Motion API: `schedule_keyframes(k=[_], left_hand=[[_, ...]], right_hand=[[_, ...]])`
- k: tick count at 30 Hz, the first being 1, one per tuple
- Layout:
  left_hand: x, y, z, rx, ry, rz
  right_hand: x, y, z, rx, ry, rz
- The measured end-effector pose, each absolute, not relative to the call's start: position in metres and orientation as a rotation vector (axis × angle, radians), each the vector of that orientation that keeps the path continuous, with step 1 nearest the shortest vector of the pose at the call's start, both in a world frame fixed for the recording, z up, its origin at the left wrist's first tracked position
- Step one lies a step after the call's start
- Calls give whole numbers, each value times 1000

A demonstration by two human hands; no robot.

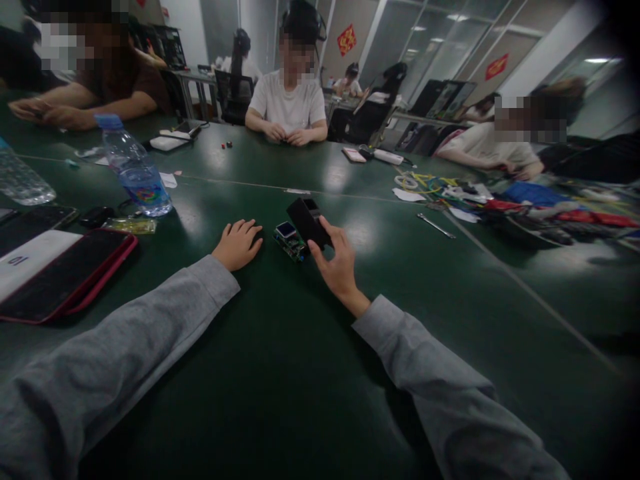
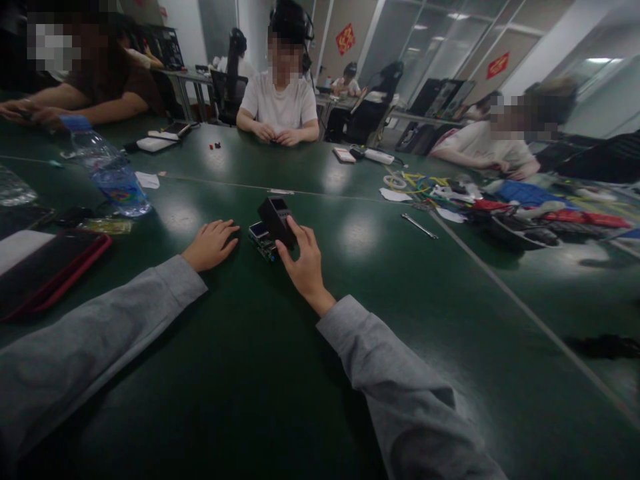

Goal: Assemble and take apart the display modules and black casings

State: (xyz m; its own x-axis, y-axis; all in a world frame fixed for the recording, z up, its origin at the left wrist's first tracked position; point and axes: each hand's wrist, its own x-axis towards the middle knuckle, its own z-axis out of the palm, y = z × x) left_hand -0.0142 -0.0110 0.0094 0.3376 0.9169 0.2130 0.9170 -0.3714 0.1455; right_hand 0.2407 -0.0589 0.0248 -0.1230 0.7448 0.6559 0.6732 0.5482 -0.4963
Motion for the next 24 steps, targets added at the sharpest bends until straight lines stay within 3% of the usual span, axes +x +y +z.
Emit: schedule_keyframes(k=[24], left_hand=[[-14,-12,9,-2567,-1762,-412]], right_hand=[[237,-58,19,-1163,-2229,216]])
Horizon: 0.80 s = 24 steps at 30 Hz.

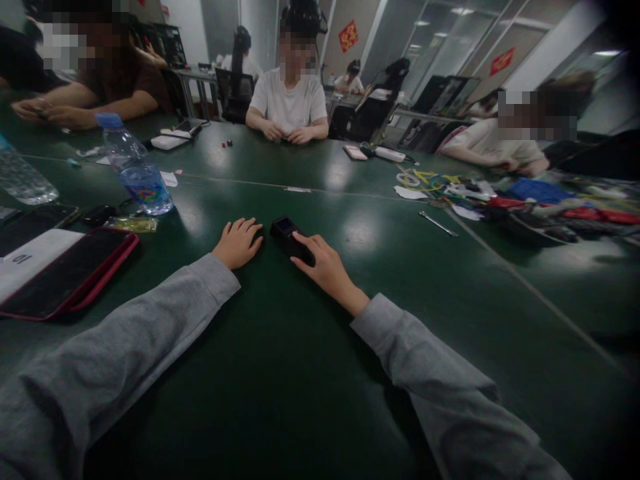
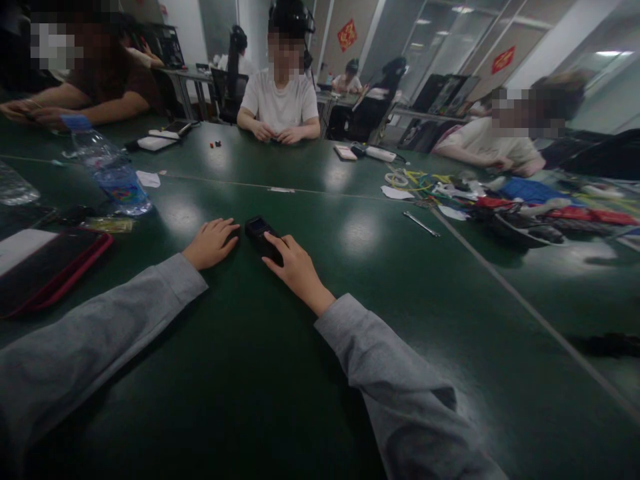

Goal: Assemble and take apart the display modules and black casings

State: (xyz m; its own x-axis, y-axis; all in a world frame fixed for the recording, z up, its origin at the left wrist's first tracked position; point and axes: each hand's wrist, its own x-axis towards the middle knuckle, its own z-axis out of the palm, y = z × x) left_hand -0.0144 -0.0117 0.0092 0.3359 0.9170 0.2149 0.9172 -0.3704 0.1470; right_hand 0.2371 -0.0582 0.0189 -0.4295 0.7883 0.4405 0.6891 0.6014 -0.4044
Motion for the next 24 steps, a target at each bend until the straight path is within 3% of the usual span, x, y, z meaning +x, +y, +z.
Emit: schedule_keyframes(k=[24], left_hand=[[-15,-11,8,-2570,-1741,-451]], right_hand=[[234,-61,17,-1238,-2278,142]])
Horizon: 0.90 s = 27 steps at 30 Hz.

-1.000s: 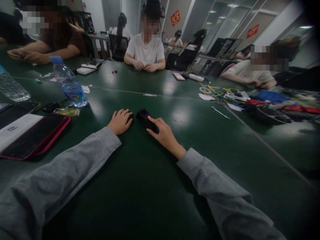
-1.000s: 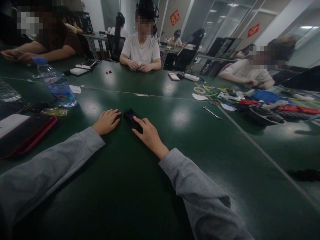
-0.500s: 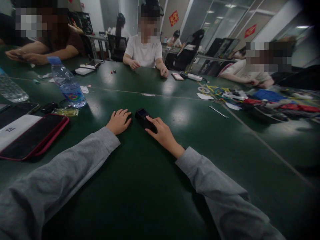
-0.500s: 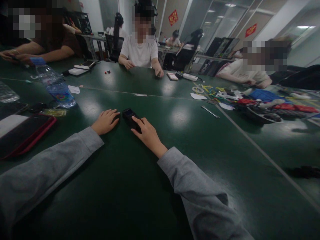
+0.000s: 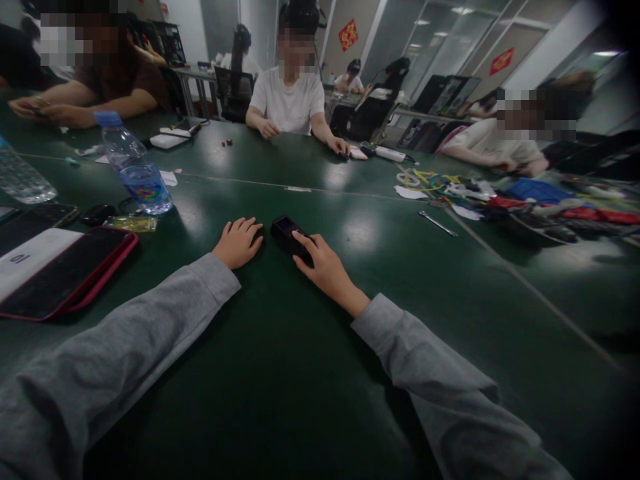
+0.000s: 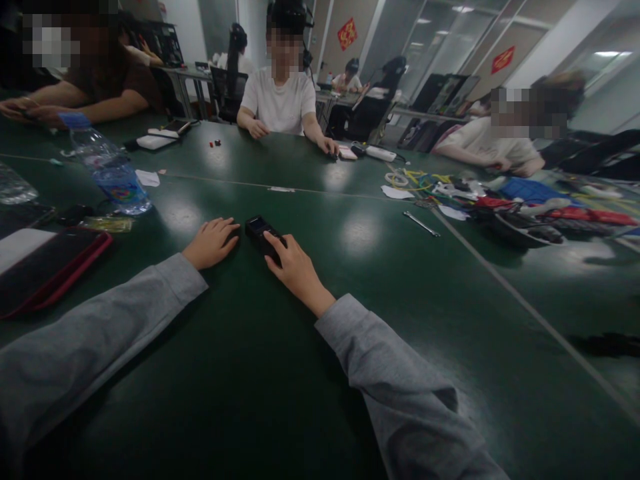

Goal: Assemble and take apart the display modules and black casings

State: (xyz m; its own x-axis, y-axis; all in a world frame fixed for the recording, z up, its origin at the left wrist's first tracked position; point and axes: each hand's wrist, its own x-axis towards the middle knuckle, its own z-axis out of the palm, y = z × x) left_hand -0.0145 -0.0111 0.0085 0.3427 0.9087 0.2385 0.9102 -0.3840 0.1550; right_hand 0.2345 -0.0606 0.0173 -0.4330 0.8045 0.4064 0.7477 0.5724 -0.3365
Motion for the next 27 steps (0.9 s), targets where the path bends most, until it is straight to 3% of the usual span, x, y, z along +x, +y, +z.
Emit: schedule_keyframes(k=[27], left_hand=[[-11,-20,24,-2663,-1481,-532]], right_hand=[[238,-54,16,-1165,-2200,285]])
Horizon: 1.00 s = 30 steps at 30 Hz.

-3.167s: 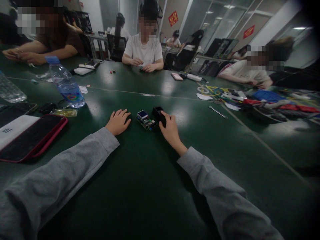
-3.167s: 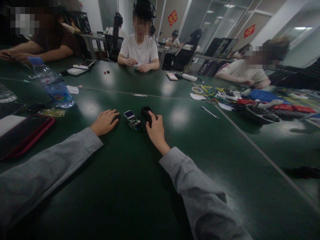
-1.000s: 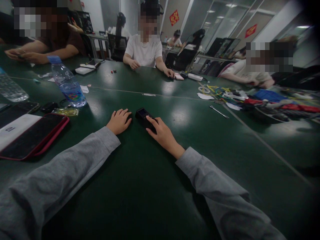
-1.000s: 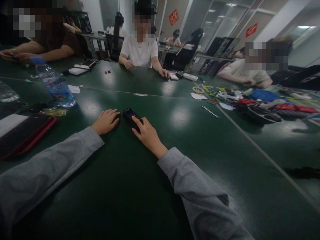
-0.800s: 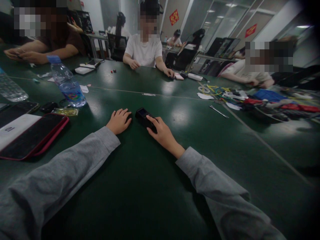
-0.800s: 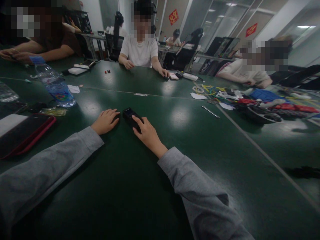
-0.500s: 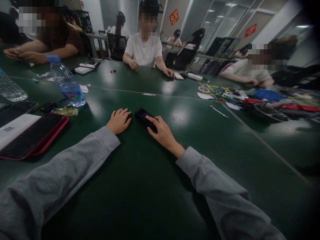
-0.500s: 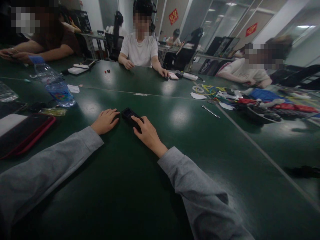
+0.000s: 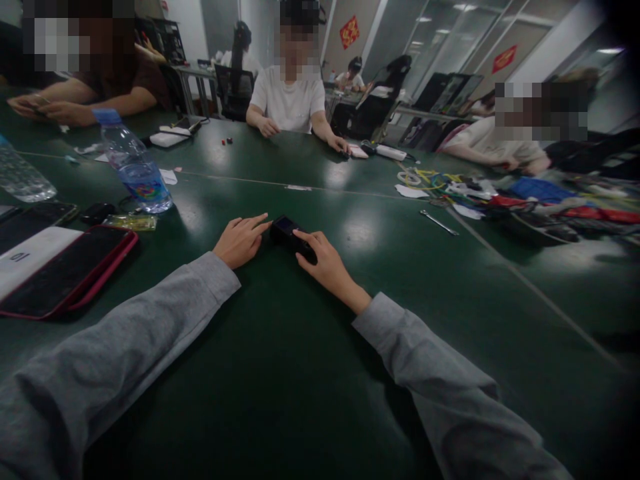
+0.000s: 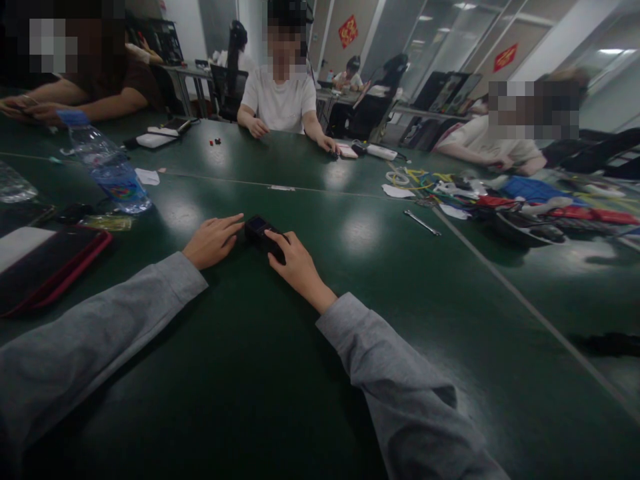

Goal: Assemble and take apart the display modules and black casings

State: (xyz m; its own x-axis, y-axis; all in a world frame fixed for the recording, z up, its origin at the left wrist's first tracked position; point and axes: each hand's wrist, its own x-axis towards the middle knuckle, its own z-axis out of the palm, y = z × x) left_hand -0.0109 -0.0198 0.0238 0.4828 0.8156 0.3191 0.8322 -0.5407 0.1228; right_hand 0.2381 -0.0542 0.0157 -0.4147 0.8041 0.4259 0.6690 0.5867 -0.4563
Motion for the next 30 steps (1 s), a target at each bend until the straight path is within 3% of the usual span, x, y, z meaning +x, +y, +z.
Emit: schedule_keyframes(k=[13,20,30], left_hand=[[-9,-18,21,-2762,-1347,-613],[-13,-15,13,-2555,-1650,-526],[-14,-13,11,-2575,-1648,-488]], right_hand=[[236,-57,17,-1232,-2233,220],[235,-60,19,-1245,-2268,192],[235,-61,21,-1212,-2225,190]])
